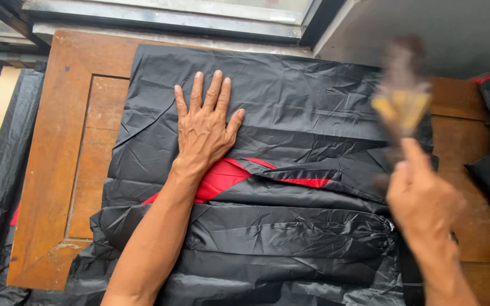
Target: The person uses a feather duster to sweep a black garment with red accents that is laid out on a wooden table. They repeatedly fold the garment and continue to sweep its surface.
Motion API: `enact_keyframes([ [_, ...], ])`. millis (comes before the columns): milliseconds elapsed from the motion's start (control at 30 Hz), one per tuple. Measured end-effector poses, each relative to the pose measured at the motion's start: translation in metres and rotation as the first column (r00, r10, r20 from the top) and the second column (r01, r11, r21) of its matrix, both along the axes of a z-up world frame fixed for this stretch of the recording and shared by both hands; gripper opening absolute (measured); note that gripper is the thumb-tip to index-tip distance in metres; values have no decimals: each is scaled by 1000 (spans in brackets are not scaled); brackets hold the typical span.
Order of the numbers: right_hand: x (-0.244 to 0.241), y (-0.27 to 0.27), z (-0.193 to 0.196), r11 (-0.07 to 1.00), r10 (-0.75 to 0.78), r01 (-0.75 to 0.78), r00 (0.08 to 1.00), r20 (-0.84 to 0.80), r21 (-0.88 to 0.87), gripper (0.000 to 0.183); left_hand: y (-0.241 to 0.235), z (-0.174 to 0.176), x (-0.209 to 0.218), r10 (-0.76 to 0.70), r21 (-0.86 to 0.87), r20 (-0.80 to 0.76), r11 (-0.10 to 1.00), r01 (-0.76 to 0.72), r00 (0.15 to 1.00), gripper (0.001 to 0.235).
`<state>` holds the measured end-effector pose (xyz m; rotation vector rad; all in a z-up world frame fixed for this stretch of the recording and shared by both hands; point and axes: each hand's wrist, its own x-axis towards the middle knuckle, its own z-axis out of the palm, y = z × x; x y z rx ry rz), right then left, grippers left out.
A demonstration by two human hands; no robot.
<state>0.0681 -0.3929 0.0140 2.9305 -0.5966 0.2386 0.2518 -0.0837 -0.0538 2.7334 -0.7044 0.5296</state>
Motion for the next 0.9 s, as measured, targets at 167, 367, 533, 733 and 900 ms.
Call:
enact_keyframes([
  [167, -21, 44, -15, 853, 521, -520, 848, 98, -39, 43, 0, 2, -1, -27, 4, 48, 1000, 27, 998, 57],
  [367, -53, -43, -22, 980, -144, 166, 972, -185, 111, 42, 0, 3, -2, -38, -11, 5, 999, 38, 999, 58],
  [533, -92, -26, -5, 919, 391, -392, 898, 202, -36, 34, 0, -1, -1, -44, -19, 16, 999, 44, 999, 57],
  [733, -114, -25, -35, 936, 342, -347, 936, -83, -60, 46, 2, -1, -2, -96, -69, 77, 992, 101, 992, 51],
  [900, -132, -60, -33, 998, -29, 34, 995, 98, -46, 42, 0, 15, -6, -254, -238, 215, 923, 303, 943, 22],
])
